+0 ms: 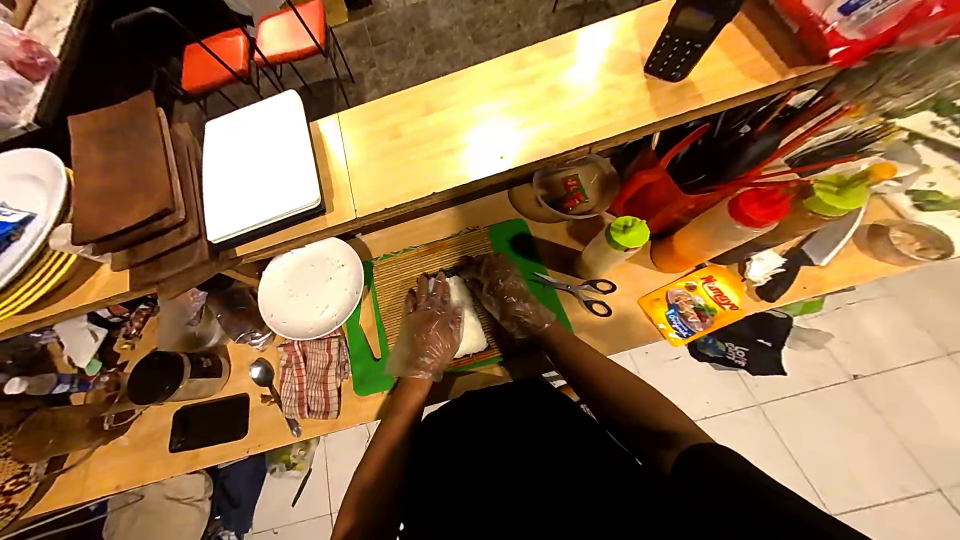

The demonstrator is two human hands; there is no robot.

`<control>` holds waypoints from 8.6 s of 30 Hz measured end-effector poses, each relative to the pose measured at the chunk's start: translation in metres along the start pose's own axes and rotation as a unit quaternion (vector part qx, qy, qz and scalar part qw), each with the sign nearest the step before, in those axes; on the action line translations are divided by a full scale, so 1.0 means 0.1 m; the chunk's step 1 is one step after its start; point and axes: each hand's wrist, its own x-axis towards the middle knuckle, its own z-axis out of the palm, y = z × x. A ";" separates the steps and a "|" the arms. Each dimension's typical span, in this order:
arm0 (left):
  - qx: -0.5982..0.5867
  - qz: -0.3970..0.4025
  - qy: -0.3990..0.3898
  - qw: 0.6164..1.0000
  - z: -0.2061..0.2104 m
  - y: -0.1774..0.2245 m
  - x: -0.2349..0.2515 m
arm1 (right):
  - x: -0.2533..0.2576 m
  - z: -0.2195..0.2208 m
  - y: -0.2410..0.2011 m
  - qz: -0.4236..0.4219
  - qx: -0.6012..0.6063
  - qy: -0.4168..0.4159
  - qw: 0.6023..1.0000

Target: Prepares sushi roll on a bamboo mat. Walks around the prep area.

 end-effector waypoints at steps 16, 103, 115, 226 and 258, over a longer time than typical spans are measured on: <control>0.013 0.030 -0.027 0.999 0.05 0.08 0.15 | -0.07 0.02 0.08 0.009 0.011 -0.012 1.000; -0.160 -0.050 0.083 0.982 0.25 -0.42 -0.29 | 0.57 -0.05 -0.13 0.127 0.032 -0.113 0.985; -0.147 -0.051 0.082 0.984 0.20 -0.39 -0.29 | 0.64 -0.27 -0.10 0.180 0.089 -0.153 0.967; -0.155 -0.064 0.079 0.983 0.24 -0.40 -0.28 | 0.70 0.29 -0.05 -0.012 0.129 -0.102 0.986; -0.171 -0.053 0.096 0.979 0.28 -0.42 -0.30 | 0.87 0.06 0.07 -0.005 0.108 -0.128 0.986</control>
